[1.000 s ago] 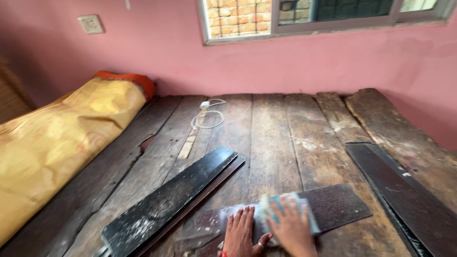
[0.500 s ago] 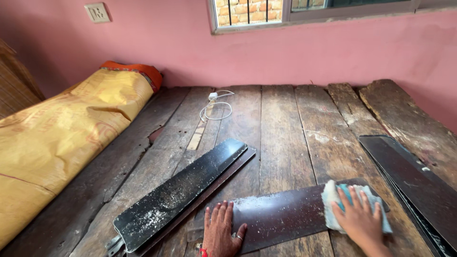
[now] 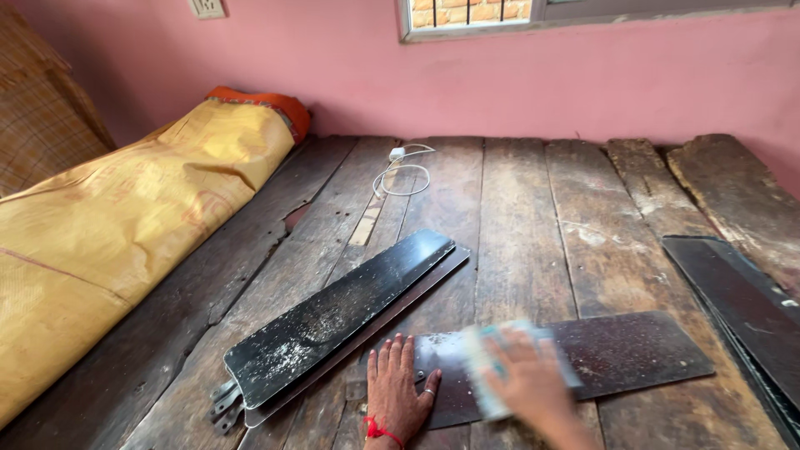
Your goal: The person wipes several dark rectangular panels on a wooden table using a cloth. They handle the panels one at a time, rubbing the surfaces and occasionally repositioning them. The task continues across multiple panels without a visible final stacking or storage step.
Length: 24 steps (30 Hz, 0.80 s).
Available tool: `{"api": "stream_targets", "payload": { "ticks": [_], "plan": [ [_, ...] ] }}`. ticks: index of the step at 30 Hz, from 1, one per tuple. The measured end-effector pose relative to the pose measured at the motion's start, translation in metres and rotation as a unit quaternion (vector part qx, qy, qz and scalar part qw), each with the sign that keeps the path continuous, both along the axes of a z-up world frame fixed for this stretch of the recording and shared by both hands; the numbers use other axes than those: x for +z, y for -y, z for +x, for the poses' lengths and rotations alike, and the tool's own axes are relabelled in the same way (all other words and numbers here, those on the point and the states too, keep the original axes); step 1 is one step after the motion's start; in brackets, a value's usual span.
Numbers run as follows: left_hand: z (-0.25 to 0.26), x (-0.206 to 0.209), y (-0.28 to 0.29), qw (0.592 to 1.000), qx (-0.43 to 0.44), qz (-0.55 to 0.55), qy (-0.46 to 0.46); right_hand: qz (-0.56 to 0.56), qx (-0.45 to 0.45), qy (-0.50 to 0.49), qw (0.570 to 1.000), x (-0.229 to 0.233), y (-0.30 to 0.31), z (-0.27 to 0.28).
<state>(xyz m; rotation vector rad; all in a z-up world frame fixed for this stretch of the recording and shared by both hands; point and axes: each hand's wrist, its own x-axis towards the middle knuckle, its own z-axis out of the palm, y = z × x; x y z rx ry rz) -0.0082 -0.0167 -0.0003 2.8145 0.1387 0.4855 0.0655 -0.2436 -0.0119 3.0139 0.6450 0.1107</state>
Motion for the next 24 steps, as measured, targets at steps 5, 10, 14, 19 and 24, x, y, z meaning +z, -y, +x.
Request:
{"api": "stream_targets", "payload": {
  "ticks": [5, 10, 14, 19, 24],
  "plan": [
    [0.001, 0.001, 0.0, 1.0, -0.001, -0.007, -0.012, -0.02, -0.149, 0.014, 0.989, -0.003, 0.095, 0.03],
    [0.005, 0.0, -0.001, 1.0, -0.003, -0.015, -0.027, -0.102, -0.174, 0.017, 0.979, -0.011, 0.076, 0.03],
    [0.004, -0.003, -0.002, 0.998, -0.004, -0.028, -0.049, -0.049, -0.038, -0.014, 0.998, -0.002, -0.016, 0.009],
    [0.0, -0.008, -0.006, 0.996, -0.014, -0.066, 0.062, 0.018, 0.052, -0.1, 0.993, 0.011, -0.114, -0.013],
    [0.0, -0.01, -0.008, 0.996, -0.022, -0.067, 0.046, -0.019, 0.085, -0.064, 0.994, 0.003, -0.065, -0.002]
  ]
}}
